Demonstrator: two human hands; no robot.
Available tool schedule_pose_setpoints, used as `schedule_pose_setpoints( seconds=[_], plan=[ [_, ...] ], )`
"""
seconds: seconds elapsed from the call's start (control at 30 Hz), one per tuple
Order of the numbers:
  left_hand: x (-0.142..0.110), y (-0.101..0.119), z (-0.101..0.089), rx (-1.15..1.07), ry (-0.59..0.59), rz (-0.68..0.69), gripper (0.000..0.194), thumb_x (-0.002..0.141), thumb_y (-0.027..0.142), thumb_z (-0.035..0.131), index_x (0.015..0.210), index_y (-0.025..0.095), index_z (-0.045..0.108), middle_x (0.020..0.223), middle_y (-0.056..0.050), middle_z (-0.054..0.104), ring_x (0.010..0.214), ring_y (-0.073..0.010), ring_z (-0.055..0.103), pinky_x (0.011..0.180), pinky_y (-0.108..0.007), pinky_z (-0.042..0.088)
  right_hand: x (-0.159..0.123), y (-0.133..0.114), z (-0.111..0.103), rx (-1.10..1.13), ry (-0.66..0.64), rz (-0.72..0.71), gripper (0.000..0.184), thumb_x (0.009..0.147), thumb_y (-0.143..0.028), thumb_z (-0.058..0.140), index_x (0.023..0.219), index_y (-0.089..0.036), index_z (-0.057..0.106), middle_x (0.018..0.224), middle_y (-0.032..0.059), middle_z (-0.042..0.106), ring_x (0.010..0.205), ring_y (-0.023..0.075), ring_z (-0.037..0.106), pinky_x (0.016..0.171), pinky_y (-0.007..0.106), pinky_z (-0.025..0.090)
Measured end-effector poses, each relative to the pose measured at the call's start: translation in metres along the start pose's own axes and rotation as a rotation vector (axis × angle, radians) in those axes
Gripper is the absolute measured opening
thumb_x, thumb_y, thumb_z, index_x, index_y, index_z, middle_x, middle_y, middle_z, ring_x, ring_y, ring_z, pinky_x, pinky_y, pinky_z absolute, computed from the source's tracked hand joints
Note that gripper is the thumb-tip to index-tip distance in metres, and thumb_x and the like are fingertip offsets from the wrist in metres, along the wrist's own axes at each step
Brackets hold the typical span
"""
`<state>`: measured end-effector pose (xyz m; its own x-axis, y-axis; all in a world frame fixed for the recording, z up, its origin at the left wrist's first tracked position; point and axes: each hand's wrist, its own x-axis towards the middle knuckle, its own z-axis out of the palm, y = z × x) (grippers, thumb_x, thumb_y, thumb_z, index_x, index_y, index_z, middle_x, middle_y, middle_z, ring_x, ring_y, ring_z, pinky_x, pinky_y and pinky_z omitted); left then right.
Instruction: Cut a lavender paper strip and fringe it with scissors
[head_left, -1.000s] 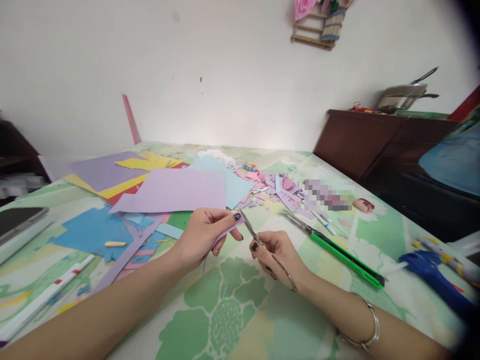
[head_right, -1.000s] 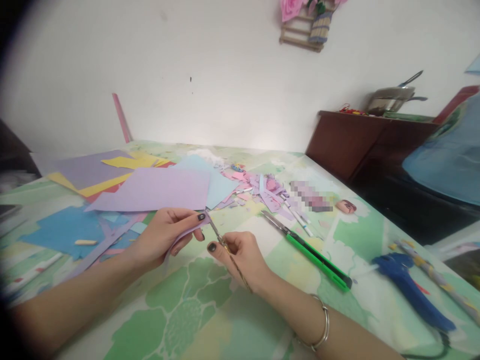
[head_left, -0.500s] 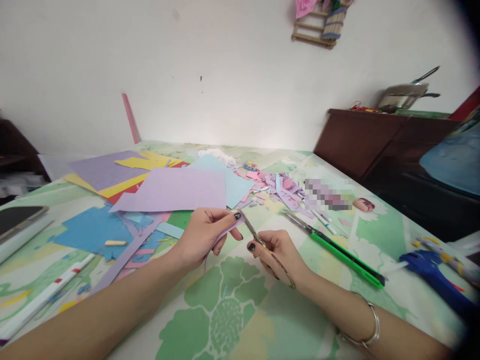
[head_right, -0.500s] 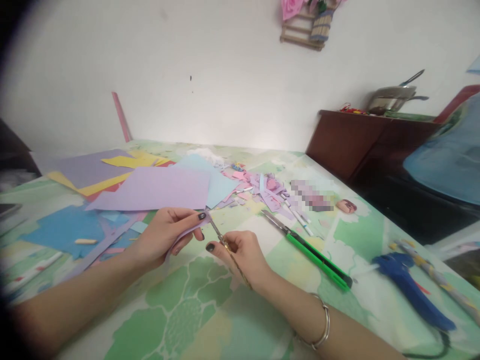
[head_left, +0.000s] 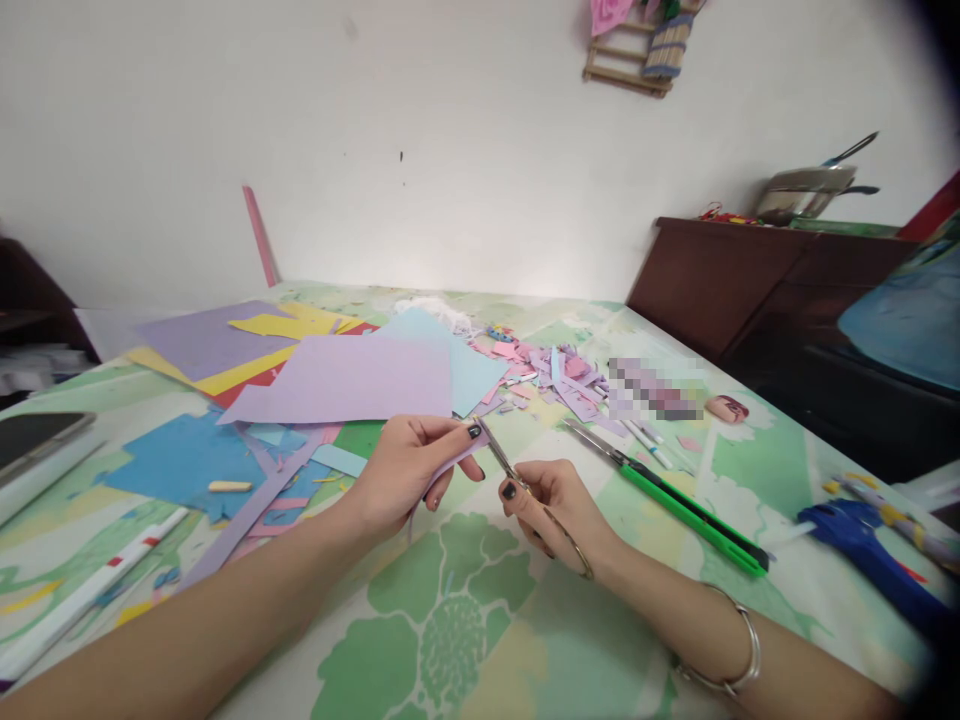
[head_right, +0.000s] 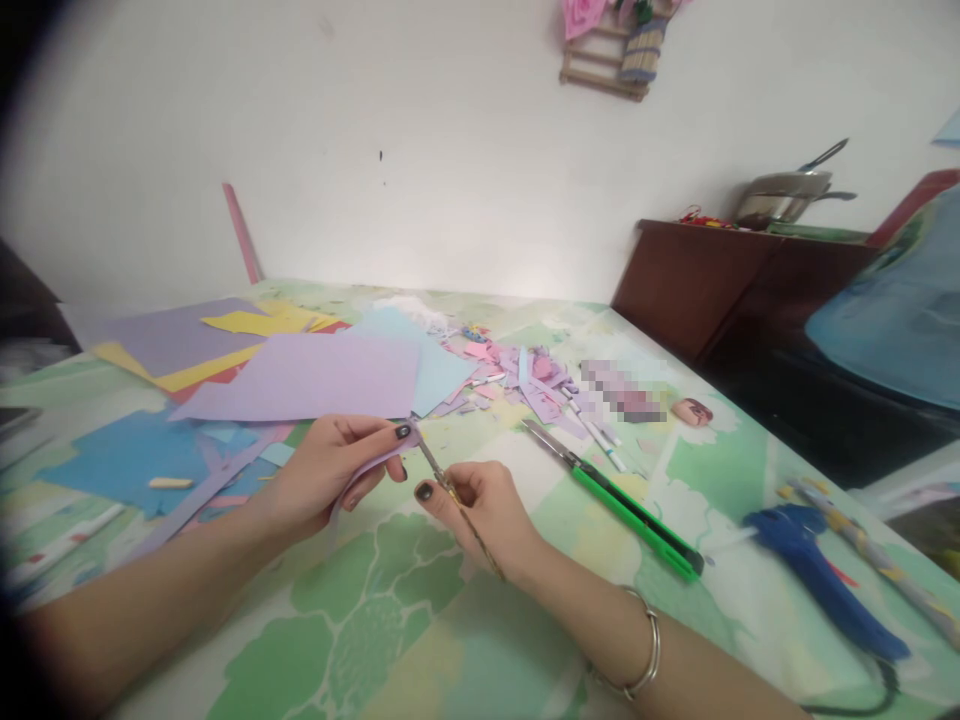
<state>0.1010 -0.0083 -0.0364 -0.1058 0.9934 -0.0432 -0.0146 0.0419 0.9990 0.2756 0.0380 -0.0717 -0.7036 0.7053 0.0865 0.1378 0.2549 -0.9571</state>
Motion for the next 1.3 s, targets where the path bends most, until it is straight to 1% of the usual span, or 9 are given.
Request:
schedule_pose_setpoints(
  seconds=[0.17, 0.4, 0.7, 0.77, 0.83, 0.97, 1.13, 1.3],
  plan=[
    [-0.0001, -0.0003, -0.0001, 0.000, 0.003, 0.004, 0.029, 0.080, 0.033, 0.060, 0.059, 0.013, 0.065, 0.030, 0.005, 0.042, 0.027, -0.0031, 0.028, 0.035, -0.020, 0.017, -0.0005, -0.0020, -0.0003, 0.028, -0.011, -0.005, 0.045, 0.078, -0.058, 0.054, 0.063, -0.017, 0.045, 0.041, -0.0085, 0.027, 0.035, 0.0050, 0.024, 0.037, 0.021, 0.014],
    [-0.0001, 0.0004, 0.0010, 0.012, 0.015, 0.009, 0.032, 0.080, 0.033, 0.059, 0.057, 0.012, 0.064, 0.030, 0.006, 0.040, 0.027, -0.0028, 0.030, 0.034, -0.018, 0.017, 0.0000, -0.0028, 0.0006, 0.023, -0.007, -0.009, 0.045, 0.079, -0.058, 0.053, 0.062, -0.017, 0.043, 0.043, -0.0082, 0.027, 0.036, 0.0049, 0.024, 0.038, 0.021, 0.014],
    [-0.0003, -0.0012, 0.0012, 0.017, 0.030, 0.019, 0.034, 0.080, 0.035, 0.060, 0.056, 0.011, 0.064, 0.035, 0.004, 0.048, 0.027, -0.0014, 0.032, 0.034, -0.016, 0.020, 0.0022, 0.0053, 0.0007, -0.045, 0.032, -0.002, 0.044, 0.080, -0.055, 0.053, 0.060, -0.018, 0.041, 0.041, -0.0085, 0.025, 0.036, 0.0046, 0.023, 0.039, 0.022, 0.013],
    [-0.0005, -0.0014, 0.0016, 0.020, 0.037, 0.016, 0.035, 0.080, 0.036, 0.061, 0.055, 0.011, 0.064, 0.034, 0.004, 0.046, 0.026, -0.0013, 0.031, 0.034, -0.016, 0.020, 0.0026, 0.0066, 0.0007, -0.048, 0.035, -0.003, 0.044, 0.081, -0.054, 0.053, 0.059, -0.018, 0.040, 0.041, -0.0086, 0.025, 0.036, 0.0046, 0.023, 0.039, 0.022, 0.014],
    [-0.0008, -0.0015, 0.0018, 0.014, 0.039, 0.014, 0.035, 0.080, 0.036, 0.061, 0.055, 0.011, 0.064, 0.033, 0.005, 0.045, 0.026, -0.0013, 0.031, 0.033, -0.016, 0.019, 0.0031, 0.0066, 0.0007, -0.049, 0.035, -0.001, 0.043, 0.081, -0.053, 0.054, 0.059, -0.018, 0.039, 0.041, -0.0088, 0.025, 0.036, 0.0045, 0.023, 0.039, 0.021, 0.014],
    [-0.0006, -0.0018, 0.0019, 0.002, 0.040, 0.017, 0.036, 0.079, 0.037, 0.061, 0.056, 0.011, 0.064, 0.037, 0.003, 0.049, 0.027, -0.0010, 0.032, 0.033, -0.016, 0.020, 0.0032, 0.0045, 0.0009, -0.044, 0.039, 0.015, 0.044, 0.079, -0.052, 0.056, 0.057, -0.019, 0.037, 0.040, -0.0090, 0.025, 0.035, 0.0043, 0.022, 0.038, 0.021, 0.015],
    [0.0003, -0.0018, 0.0020, -0.012, 0.034, 0.011, 0.035, 0.080, 0.037, 0.062, 0.056, 0.011, 0.064, 0.032, 0.005, 0.044, 0.026, -0.0014, 0.031, 0.033, -0.016, 0.019, 0.0018, 0.0033, 0.0015, -0.036, 0.045, 0.027, 0.045, 0.078, -0.054, 0.057, 0.056, -0.019, 0.038, 0.039, -0.0090, 0.025, 0.035, 0.0043, 0.022, 0.038, 0.021, 0.015],
    [-0.0008, -0.0026, 0.0016, -0.015, 0.029, 0.019, 0.036, 0.080, 0.036, 0.061, 0.055, 0.011, 0.064, 0.033, 0.005, 0.044, 0.026, -0.0010, 0.032, 0.033, -0.015, 0.020, 0.0023, 0.0024, 0.0019, -0.050, 0.057, 0.046, 0.046, 0.076, -0.057, 0.057, 0.057, -0.019, 0.040, 0.039, -0.0090, 0.025, 0.035, 0.0046, 0.022, 0.038, 0.021, 0.015]
  ],
)
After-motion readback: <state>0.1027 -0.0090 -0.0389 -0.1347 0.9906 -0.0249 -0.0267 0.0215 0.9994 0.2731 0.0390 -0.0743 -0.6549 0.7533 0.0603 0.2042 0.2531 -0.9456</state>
